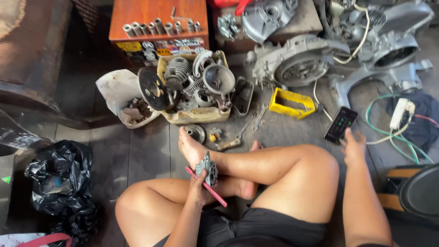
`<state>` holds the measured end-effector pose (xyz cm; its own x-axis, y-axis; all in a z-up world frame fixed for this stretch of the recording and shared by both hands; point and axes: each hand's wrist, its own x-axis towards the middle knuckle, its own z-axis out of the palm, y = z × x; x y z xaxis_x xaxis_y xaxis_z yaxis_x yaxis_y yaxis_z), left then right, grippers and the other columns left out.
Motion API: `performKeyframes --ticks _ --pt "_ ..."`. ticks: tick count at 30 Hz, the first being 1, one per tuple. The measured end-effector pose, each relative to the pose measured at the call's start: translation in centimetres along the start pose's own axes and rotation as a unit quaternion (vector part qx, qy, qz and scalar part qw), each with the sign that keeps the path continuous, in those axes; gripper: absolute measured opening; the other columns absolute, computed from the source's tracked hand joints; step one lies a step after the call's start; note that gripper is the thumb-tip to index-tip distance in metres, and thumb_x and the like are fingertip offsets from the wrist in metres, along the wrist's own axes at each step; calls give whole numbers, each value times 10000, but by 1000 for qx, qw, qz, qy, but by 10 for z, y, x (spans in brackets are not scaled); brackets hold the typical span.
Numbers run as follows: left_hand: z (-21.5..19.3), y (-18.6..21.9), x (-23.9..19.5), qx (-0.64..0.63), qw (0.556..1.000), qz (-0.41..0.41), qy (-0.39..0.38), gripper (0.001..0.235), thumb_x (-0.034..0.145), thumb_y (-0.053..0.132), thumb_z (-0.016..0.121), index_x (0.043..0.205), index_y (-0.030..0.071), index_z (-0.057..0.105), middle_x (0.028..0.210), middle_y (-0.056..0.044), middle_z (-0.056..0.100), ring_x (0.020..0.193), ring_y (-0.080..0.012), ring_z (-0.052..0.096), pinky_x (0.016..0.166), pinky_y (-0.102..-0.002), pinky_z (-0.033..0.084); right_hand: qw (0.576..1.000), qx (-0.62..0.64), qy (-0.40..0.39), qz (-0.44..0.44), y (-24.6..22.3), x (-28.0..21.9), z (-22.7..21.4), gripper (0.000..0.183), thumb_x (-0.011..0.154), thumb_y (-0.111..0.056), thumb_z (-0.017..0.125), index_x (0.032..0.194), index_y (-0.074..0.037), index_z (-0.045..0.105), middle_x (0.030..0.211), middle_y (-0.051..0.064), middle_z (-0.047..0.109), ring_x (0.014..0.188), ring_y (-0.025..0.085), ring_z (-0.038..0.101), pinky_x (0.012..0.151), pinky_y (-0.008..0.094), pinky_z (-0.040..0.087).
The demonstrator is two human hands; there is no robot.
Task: Cleaning the ports and internal components of a motorcycle carburetor using a brush and a small tool.
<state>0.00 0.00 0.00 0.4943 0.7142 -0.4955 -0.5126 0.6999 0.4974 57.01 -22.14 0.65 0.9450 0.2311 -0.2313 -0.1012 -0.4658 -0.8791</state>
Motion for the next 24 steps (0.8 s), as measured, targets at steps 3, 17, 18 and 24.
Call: performKeyframes --ticks 3,17,18,24 --pt "3 1 0 9 1000 6 -10 376 912 190 707 1166 -70 610 920 -199 678 674 -245 628 569 -324 527 996 58 -24 -60 -9 4 -2 507 1033 -320 667 1449 -130 448 1222 144 599 1009 236 605 788 366 484" --pt "-13 -1 10 23 1000 -3 -1 411 901 197 714 1196 -61 590 895 -197 676 650 -234 619 553 -322 511 901 -429 43 -54 45 -27 -3 1045 808 -670 655 1589 -52 339 1455 324 465 1287 526 465 1020 614 411" --pt "-14 -1 12 15 1000 -3 -4 410 901 204 718 1185 -62 589 895 -199 676 650 -234 621 557 -321 514 904 -423 41 -53 44 -28 -1 1030 806 -648 669 1595 -70 347 1487 300 455 1305 509 449 1039 613 386" --pt "-17 -3 10 22 1000 -5 1 424 910 227 711 1186 -76 604 955 -215 691 699 -253 643 594 -338 529 905 -422 24 -43 40 -35 -5 999 820 -623 664 1616 -118 332 1536 264 441 1339 487 435 1064 605 371"
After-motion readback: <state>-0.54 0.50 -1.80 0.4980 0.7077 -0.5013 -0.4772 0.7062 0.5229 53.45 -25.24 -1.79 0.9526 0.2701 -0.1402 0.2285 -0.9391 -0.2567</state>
